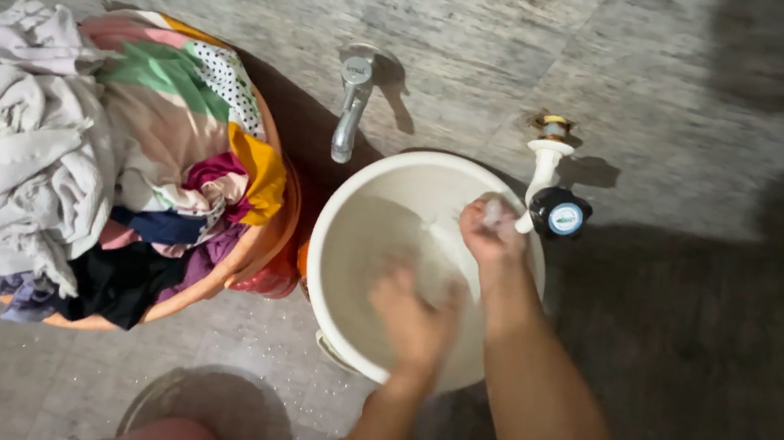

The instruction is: Washing a red plastic mug and a white bucket in a bathroom.

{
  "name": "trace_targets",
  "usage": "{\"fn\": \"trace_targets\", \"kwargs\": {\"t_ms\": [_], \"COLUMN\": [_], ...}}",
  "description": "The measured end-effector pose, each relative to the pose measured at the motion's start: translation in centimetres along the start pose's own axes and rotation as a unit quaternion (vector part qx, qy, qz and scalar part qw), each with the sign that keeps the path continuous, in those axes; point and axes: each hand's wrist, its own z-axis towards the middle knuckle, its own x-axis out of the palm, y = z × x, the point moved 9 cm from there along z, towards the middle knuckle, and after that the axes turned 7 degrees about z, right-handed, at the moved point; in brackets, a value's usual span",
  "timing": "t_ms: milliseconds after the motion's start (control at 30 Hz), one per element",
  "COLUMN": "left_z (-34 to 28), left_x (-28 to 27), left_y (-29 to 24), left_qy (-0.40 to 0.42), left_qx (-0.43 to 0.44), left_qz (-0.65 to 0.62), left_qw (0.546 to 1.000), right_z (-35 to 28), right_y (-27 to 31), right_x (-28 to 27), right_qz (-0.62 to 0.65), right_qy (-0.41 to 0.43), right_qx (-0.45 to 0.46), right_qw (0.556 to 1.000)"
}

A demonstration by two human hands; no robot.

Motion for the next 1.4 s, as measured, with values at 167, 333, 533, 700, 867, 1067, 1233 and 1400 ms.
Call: {"fn": "trace_targets", "kwargs": {"t_ms": [167,333,533,700,867,1067,1233,1400], "left_z": [5.3,9.3,3.3,-2.1,-1.6,7.2,13.1,9.8], "left_x": [-10.6,-9.6,-3.9,-0.7,4.0,14.2,24.7,20.6], "left_y": [5.4,13.9,5.8,-2.3,-1.3,1.6,6.7,9.6], "left_qy": [-0.297,-0.091,0.058,0.136,0.201,0.243,0.326,0.347], "left_qx": [0.002,-0.142,-0.125,-0.026,0.02,-0.068,0.228,-0.066], "left_qz": [0.373,0.071,-0.086,0.088,0.083,-0.212,0.282,-0.111], "left_qw": [0.879,0.983,0.987,0.987,0.976,0.944,0.873,0.929], "right_z": [-3.8,-8.2,-14.7,-21.1,-22.9,-28.1,-30.4,-29.8], "right_y": [0.9,-4.4,-10.9,-10.1,-5.7,-6.1,-8.0,-8.2], "right_x": [0.7,3.5,5.2,5.9,5.0,4.5,1.2,-1.9], "right_qz": [0.002,-0.056,-0.423,-0.48,-0.572,-0.556,-0.602,-0.686], "right_qy": [-0.072,-0.082,-0.032,-0.113,-0.025,-0.133,-0.027,-0.04], "right_qx": [-0.116,-0.021,0.072,-0.001,-0.071,-0.034,-0.02,0.047], "right_qw": [0.991,0.995,0.903,0.87,0.817,0.82,0.798,0.725]}}
